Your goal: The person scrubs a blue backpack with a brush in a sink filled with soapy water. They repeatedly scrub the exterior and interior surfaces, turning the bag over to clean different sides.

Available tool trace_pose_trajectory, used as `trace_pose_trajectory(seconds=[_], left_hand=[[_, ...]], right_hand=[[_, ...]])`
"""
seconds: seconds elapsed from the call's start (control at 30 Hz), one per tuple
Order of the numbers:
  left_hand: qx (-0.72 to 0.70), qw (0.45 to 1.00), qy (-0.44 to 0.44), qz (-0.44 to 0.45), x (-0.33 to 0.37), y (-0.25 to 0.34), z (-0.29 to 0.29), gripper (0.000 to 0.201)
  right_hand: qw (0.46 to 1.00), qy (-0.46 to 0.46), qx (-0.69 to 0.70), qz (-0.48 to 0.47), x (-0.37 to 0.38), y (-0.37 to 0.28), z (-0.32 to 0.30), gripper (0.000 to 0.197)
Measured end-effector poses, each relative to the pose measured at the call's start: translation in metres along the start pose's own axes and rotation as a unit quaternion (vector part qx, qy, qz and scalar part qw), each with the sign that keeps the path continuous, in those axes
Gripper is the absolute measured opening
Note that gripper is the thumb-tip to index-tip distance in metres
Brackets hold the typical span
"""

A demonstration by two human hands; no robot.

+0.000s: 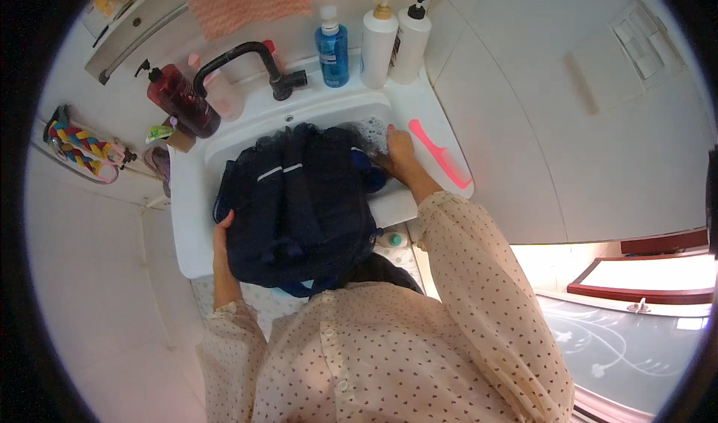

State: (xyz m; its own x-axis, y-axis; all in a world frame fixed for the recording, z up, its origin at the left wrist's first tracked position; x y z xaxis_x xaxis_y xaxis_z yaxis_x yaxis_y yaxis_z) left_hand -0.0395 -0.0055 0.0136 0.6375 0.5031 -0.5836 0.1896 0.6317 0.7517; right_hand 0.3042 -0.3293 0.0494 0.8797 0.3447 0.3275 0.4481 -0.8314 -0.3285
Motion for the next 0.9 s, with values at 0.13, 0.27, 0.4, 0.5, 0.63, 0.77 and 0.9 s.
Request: trace_pose_trajectory(seconds=[0.13, 0.27, 0.4, 0.5, 0.63, 0.77, 0.9], left_hand=[[-0.001, 1.0, -0.01, -0.008, 0.007, -0.006, 0.006, 0.048], [-0.059, 0.996, 0.036, 0.049, -0.023, 0.003, 0.005, 0.048], [-0.027, 0.998, 0.056, 0.011, -0.036, 0.007, -0.023, 0.049], [0.008, 0.998, 0.052, 0.031, -0.028, 0.015, -0.03, 0.051], [0.026, 0.997, 0.049, 0.049, -0.018, 0.01, -0.051, 0.051], [0.027, 0.996, 0.03, 0.08, 0.007, 0.002, -0.096, 0.05], [-0.009, 0.999, 0.036, 0.004, -0.023, 0.005, -0.02, 0.049]], right_hand=[[0.976, -0.069, 0.07, 0.196, 0.011, 0.051, 0.032, 0.037], [0.963, -0.177, 0.094, 0.181, 0.01, 0.04, 0.044, 0.038], [0.974, -0.211, 0.053, 0.062, -0.012, 0.01, 0.054, 0.039], [0.949, -0.302, -0.092, -0.016, -0.022, 0.004, 0.105, 0.041], [0.938, -0.319, -0.133, -0.003, -0.006, 0.003, 0.103, 0.032], [0.988, -0.138, 0.024, 0.057, 0.045, -0.002, 0.014, 0.033], [0.998, -0.031, 0.013, 0.052, 0.078, 0.023, -0.029, 0.034]])
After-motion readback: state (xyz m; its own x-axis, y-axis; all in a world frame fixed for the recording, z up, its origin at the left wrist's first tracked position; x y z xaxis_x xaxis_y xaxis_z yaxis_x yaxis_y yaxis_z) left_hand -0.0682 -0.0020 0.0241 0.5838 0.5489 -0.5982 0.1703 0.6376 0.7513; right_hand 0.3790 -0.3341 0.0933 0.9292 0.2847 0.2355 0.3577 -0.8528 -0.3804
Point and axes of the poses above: each hand's wrist, its own x-axis towards the middle knuckle, its own z-axis out of the palm, y = z × x, the point moved 10 cm from there along x, towards the middle knuckle, and after that the axes turned 10 degrees about z, right-handed, at the moved point
